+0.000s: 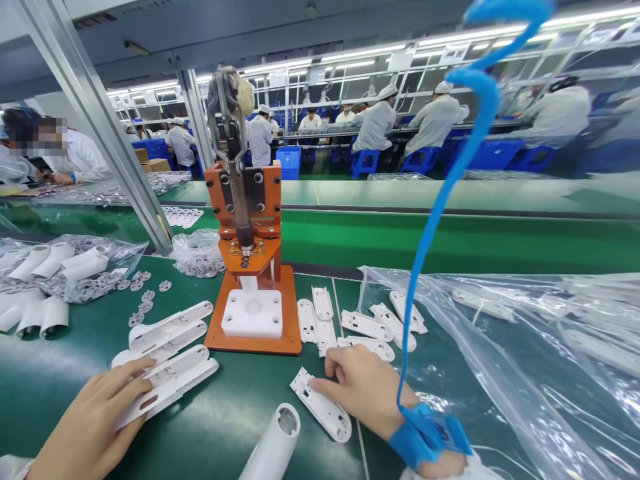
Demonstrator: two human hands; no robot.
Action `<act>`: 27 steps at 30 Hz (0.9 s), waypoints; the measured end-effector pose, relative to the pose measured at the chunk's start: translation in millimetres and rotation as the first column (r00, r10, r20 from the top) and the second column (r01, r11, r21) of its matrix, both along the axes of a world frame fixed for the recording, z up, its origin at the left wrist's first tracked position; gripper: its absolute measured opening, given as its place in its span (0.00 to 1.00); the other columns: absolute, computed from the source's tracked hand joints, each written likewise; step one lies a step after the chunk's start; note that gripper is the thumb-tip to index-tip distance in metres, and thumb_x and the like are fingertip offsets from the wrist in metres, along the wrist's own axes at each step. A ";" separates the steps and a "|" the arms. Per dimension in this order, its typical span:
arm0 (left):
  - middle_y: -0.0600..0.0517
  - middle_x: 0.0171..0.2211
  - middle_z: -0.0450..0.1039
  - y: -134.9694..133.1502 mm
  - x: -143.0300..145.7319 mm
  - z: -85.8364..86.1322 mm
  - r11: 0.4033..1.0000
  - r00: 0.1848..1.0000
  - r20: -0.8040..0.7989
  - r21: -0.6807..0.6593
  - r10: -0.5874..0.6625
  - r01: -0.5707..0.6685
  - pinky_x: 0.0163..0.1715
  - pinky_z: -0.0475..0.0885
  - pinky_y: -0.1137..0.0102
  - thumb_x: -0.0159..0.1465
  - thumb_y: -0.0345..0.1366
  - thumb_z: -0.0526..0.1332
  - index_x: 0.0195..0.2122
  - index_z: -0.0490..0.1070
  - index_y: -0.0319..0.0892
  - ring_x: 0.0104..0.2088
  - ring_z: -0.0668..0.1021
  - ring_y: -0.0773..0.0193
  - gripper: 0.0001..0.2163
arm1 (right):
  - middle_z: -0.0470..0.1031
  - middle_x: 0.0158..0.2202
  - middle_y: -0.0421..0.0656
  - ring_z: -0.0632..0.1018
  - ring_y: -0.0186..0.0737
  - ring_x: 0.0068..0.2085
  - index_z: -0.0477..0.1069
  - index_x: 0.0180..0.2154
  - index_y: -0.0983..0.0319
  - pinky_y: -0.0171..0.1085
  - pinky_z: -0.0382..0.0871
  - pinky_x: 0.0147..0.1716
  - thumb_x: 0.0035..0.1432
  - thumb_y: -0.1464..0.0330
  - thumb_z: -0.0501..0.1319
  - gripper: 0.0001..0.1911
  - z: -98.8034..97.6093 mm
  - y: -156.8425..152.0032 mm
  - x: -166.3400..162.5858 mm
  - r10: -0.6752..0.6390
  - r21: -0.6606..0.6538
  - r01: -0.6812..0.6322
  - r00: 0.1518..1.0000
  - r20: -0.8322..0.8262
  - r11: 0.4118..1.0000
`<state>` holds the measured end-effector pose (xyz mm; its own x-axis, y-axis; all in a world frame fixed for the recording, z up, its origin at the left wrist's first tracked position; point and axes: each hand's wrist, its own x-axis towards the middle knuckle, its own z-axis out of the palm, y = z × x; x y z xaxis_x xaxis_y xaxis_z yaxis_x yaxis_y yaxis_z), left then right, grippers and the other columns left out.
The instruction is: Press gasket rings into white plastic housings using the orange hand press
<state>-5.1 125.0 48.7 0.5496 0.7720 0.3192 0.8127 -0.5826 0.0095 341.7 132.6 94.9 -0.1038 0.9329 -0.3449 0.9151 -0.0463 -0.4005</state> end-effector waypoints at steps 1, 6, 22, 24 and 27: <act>0.47 0.47 0.64 0.6 -1.1 1.6 0.999 1.000 0.000 0.047 0.012 -0.012 0.36 0.65 0.63 0.56 0.31 0.52 0.37 0.66 0.44 0.43 0.68 0.54 0.09 | 0.61 0.16 0.38 0.63 0.37 0.21 0.60 0.20 0.61 0.34 0.52 0.21 0.46 0.61 0.57 0.11 0.1 -0.1 -1.3 0.009 -0.019 -0.010 1.000 -0.023 1.000; 0.45 0.46 0.65 0.8 27.7 26.7 0.967 0.984 0.110 0.231 -0.139 0.110 0.42 0.62 0.64 0.58 0.28 0.53 0.40 0.66 0.42 0.45 0.68 0.55 0.09 | 0.60 0.16 0.37 0.62 0.35 0.21 0.58 0.20 0.61 0.33 0.51 0.21 0.44 0.65 0.59 0.10 -2.5 0.5 -10.0 0.005 -0.069 -0.014 0.992 -0.130 0.998; 0.46 0.29 0.71 -14.2 152.2 7.3 0.924 0.947 0.159 -0.221 -0.280 0.311 0.29 0.66 0.64 0.54 0.31 0.53 0.47 0.64 0.36 0.29 0.68 0.58 0.18 | 0.48 0.19 0.35 0.55 0.34 0.23 0.48 0.19 0.59 0.34 0.49 0.22 0.51 0.54 0.44 0.19 -15.5 0.5 -12.3 -0.056 0.185 0.122 0.944 -0.325 0.975; 0.45 0.29 0.70 -11.3 149.2 13.2 0.921 0.952 0.116 -0.244 -0.284 0.305 0.29 0.66 0.63 0.53 0.29 0.52 0.48 0.63 0.35 0.29 0.68 0.57 0.19 | 0.48 0.19 0.35 0.55 0.34 0.23 0.49 0.19 0.59 0.34 0.50 0.22 0.51 0.53 0.46 0.19 -13.6 -1.9 -16.0 -0.096 0.195 0.197 0.897 -0.430 0.961; 0.46 0.26 0.69 -7.4 145.0 20.3 0.888 0.939 0.109 -0.305 -0.327 0.345 0.30 0.65 0.63 0.51 0.30 0.54 0.45 0.65 0.35 0.28 0.67 0.58 0.19 | 0.49 0.19 0.35 0.56 0.34 0.23 0.52 0.19 0.60 0.33 0.51 0.21 0.50 0.53 0.51 0.19 -10.0 -4.2 -20.3 -0.126 0.164 0.271 0.798 -0.590 0.949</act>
<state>139.8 117.6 69.0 0.7828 0.6091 0.1270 0.5621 -0.7799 0.2754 321.4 128.4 84.9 -0.0160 0.9982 -0.0584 0.5019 -0.0425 -0.8639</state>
